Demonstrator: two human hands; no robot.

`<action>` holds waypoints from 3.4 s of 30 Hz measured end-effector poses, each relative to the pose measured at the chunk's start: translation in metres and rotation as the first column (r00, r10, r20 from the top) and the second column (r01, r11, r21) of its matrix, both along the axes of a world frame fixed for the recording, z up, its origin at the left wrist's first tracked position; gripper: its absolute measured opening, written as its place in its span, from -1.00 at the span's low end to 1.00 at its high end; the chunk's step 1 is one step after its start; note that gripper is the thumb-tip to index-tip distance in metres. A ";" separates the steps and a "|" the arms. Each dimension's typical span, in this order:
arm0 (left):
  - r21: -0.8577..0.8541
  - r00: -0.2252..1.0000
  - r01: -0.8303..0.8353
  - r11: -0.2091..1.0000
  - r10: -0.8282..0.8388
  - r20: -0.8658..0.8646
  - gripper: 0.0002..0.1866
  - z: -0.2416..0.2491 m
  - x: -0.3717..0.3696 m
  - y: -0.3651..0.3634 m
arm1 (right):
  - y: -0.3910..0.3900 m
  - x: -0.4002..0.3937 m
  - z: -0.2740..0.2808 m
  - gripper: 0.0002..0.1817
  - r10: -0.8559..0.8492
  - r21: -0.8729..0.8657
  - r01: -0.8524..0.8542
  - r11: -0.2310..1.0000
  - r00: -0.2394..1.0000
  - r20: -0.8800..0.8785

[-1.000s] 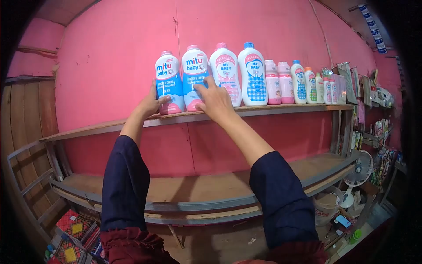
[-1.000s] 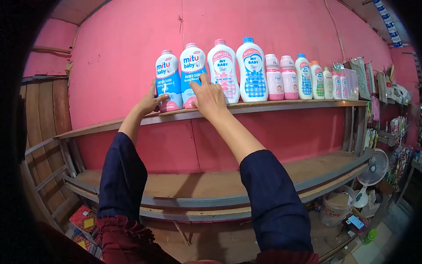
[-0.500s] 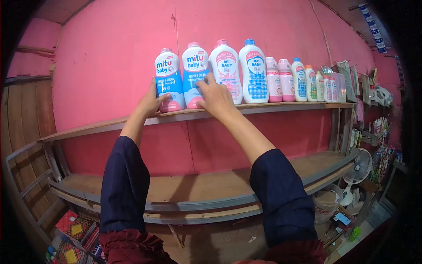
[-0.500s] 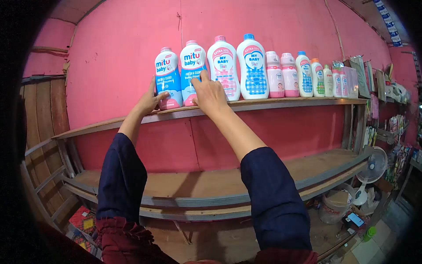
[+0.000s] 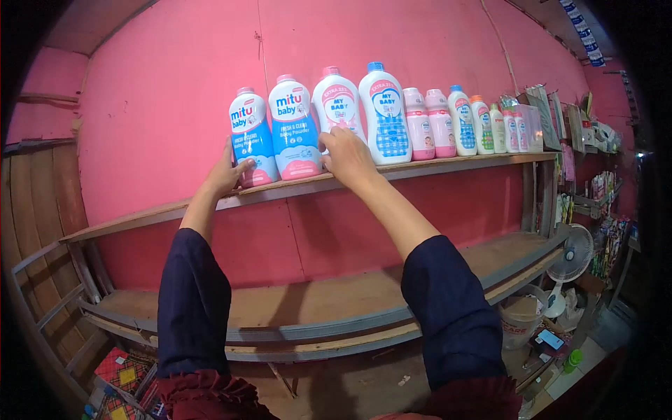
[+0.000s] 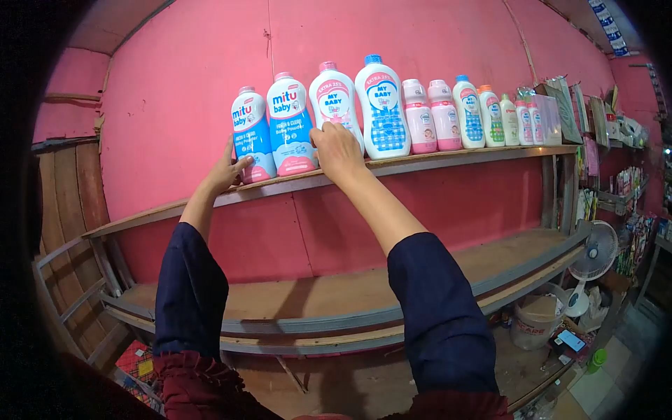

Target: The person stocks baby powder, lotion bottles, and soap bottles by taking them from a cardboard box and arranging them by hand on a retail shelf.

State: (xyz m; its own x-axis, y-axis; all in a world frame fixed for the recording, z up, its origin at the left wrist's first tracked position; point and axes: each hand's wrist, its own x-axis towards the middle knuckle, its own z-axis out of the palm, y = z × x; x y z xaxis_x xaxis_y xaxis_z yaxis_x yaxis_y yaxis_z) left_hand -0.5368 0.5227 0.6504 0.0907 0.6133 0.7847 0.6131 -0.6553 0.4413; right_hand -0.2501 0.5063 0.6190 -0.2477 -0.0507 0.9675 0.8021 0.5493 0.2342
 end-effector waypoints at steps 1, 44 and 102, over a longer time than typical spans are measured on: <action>0.004 1.000 -0.006 1.000 0.006 0.004 0.00 -0.001 0.000 0.000 | -0.001 -0.001 0.001 -0.80 0.002 -0.027 -0.002 1.000 1.000 -0.001; 0.822 0.953 0.027 0.569 0.235 -0.193 -0.37 -0.042 0.095 -0.071 | -0.179 -0.004 -0.185 -0.79 0.102 -0.092 -0.094 0.991 0.991 0.087; -0.645 -0.846 0.178 -0.743 -0.450 0.285 -0.88 -0.598 0.308 -0.838 | -0.967 -0.089 -0.656 -0.71 -0.462 -0.569 0.019 0.822 -0.561 -0.687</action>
